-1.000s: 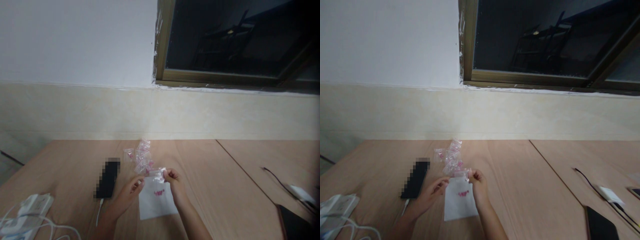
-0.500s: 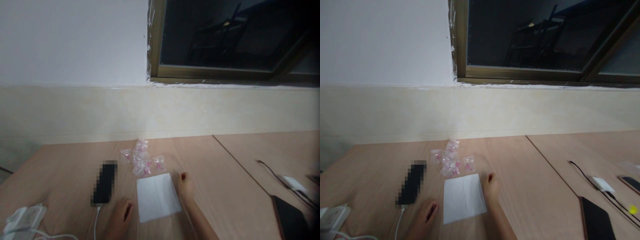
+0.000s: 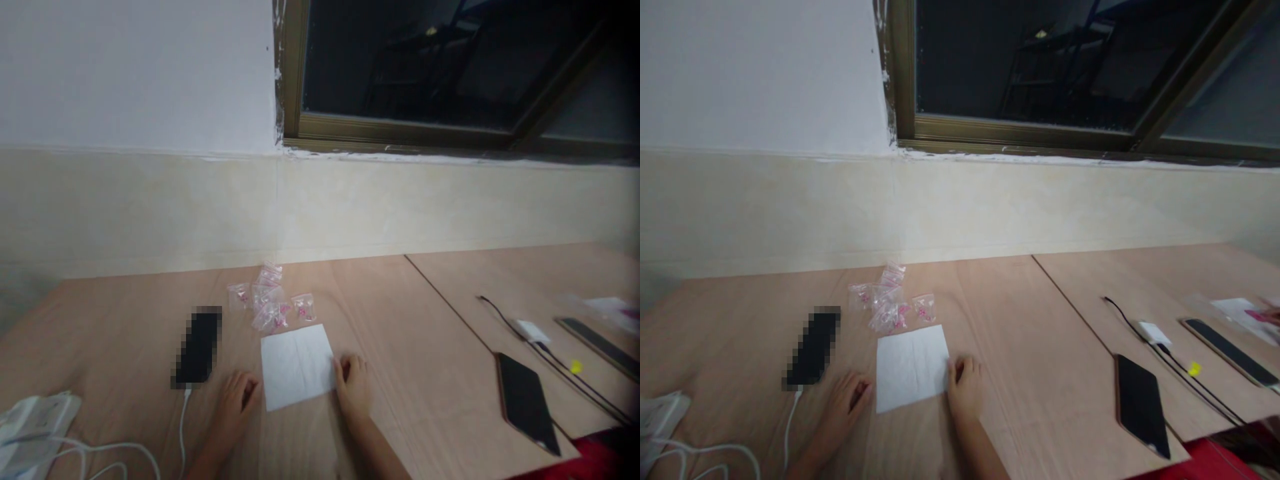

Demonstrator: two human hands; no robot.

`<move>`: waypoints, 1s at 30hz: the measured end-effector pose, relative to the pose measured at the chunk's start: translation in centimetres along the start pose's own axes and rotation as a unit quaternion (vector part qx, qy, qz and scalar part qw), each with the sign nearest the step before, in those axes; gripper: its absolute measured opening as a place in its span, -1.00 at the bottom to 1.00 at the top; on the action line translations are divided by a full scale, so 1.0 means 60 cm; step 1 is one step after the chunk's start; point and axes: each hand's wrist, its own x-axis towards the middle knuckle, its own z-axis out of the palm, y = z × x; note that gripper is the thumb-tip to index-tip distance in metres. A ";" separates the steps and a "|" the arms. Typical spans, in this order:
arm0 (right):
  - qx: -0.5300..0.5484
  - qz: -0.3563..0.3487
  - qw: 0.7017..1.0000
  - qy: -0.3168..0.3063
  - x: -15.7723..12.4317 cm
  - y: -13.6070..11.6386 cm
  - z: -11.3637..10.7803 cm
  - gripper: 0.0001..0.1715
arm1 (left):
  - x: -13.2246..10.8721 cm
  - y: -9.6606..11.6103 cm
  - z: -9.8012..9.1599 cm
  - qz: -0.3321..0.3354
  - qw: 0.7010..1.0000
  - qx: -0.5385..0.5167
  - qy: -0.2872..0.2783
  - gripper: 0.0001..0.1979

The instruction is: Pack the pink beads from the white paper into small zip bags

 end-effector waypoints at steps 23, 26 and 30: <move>0.053 -0.022 0.997 0.042 -0.013 0.015 0.022 -0.87 | -0.008 0.001 0.006 -0.019 1.000 -0.013 -0.004 -0.73; 0.051 -0.007 0.998 0.046 -0.015 0.019 0.018 -0.87 | -0.010 0.011 0.002 -0.027 0.999 -0.027 -0.003 -0.74; 0.057 -0.001 0.997 0.050 -0.016 0.023 0.013 -0.87 | -0.013 0.023 -0.003 -0.034 0.999 -0.039 0.009 -0.76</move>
